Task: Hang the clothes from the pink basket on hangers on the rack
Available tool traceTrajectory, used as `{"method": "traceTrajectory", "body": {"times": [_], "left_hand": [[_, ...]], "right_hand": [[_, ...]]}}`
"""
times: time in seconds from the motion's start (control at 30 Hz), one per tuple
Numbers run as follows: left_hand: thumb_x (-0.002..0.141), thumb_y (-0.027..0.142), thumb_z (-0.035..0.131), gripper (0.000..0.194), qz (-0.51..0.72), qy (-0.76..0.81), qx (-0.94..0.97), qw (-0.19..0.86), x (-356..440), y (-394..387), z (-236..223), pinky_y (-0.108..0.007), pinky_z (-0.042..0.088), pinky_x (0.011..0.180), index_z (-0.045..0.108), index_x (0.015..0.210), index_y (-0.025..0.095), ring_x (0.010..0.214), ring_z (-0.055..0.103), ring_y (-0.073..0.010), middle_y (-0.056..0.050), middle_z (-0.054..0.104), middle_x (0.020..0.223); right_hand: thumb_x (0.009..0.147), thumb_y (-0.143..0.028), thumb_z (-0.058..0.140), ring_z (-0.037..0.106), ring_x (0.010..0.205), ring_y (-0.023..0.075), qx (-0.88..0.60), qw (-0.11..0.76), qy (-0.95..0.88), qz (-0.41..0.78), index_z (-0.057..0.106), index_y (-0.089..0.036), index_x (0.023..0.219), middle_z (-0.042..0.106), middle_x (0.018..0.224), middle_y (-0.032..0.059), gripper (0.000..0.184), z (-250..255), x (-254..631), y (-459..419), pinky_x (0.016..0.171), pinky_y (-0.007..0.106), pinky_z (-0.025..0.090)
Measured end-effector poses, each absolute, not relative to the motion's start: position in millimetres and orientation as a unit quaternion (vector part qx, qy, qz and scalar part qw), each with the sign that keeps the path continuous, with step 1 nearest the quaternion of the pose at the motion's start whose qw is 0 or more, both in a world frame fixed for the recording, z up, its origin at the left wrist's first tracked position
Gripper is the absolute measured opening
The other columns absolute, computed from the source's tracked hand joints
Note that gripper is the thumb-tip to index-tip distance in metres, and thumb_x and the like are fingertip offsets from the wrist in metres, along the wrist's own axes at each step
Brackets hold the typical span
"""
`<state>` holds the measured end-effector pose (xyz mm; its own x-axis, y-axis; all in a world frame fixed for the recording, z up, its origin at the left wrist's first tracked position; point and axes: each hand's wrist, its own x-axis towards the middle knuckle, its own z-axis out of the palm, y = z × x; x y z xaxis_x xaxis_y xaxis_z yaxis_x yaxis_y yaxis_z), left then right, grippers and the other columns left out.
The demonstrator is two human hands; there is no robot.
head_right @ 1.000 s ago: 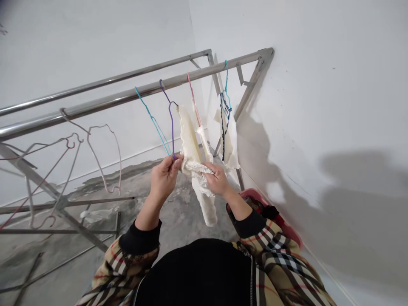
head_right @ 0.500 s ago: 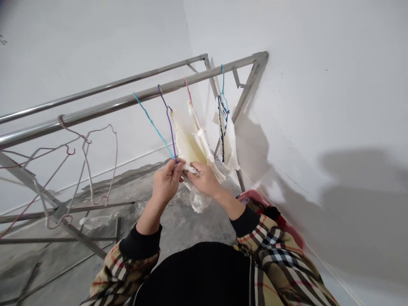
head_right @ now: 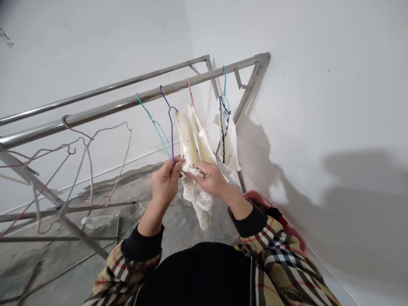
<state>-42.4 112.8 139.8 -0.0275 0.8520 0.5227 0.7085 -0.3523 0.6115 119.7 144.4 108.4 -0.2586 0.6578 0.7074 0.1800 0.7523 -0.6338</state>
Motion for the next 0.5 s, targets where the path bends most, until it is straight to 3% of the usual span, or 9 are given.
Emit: {"method": "traceTrajectory", "body": {"times": [0.1,0.17,0.23,0.37,0.5], "left_hand": [[0.096,0.040,0.047,0.025,0.438,0.570,0.691,0.077,-43.5,114.8,137.2,-0.021,0.042,0.059,0.065,0.099,0.022,0.058,0.062,-0.0113,0.001,0.070,0.073],[0.095,0.039,0.047,0.026,0.439,0.563,0.696,0.076,-45.1,116.5,135.6,-0.021,0.043,0.060,0.065,0.098,0.022,0.058,0.062,-0.0117,0.001,0.069,0.070],[0.095,0.038,0.046,0.025,0.435,0.552,0.707,0.078,-47.1,118.0,134.1,-0.022,0.044,0.061,0.065,0.098,0.021,0.060,0.063,-0.0124,-0.001,0.070,0.073],[0.095,0.036,0.047,0.023,0.414,0.558,0.715,0.077,-50.4,119.5,131.8,-0.022,0.045,0.062,0.065,0.098,0.021,0.064,0.065,-0.0133,-0.002,0.072,0.080],[0.096,0.035,0.045,0.024,0.408,0.566,0.712,0.075,-51.1,119.0,130.4,-0.021,0.044,0.063,0.065,0.101,0.023,0.065,0.065,-0.0120,-0.002,0.074,0.087]], "right_hand": [[0.085,-0.038,0.062,0.050,0.060,0.0116,-0.308,0.530,-0.746,0.260,0.062,-0.020,0.095,0.055,0.067,-0.0034,0.020,108.1,121.2,144.4,0.062,0.025,0.041],[0.084,-0.035,0.062,0.045,0.055,0.0107,-0.327,0.497,-0.752,0.283,0.054,-0.022,0.125,0.051,0.064,-0.0071,0.044,113.2,122.4,143.8,0.059,0.025,0.039],[0.083,-0.031,0.062,0.045,0.053,0.0111,-0.342,0.435,-0.787,0.273,0.041,-0.025,0.142,0.051,0.062,-0.0086,0.063,121.8,122.9,143.9,0.059,0.025,0.037],[0.083,-0.035,0.064,0.059,0.070,0.0171,-0.383,0.330,-0.843,0.183,0.052,-0.030,0.134,0.066,0.074,-0.0022,0.053,136.8,119.4,145.2,0.067,0.028,0.038],[0.085,-0.035,0.065,0.061,0.081,0.0206,-0.426,0.312,-0.842,0.108,0.062,-0.025,0.115,0.069,0.086,0.0040,0.032,138.9,114.0,143.7,0.071,0.030,0.039]]}}
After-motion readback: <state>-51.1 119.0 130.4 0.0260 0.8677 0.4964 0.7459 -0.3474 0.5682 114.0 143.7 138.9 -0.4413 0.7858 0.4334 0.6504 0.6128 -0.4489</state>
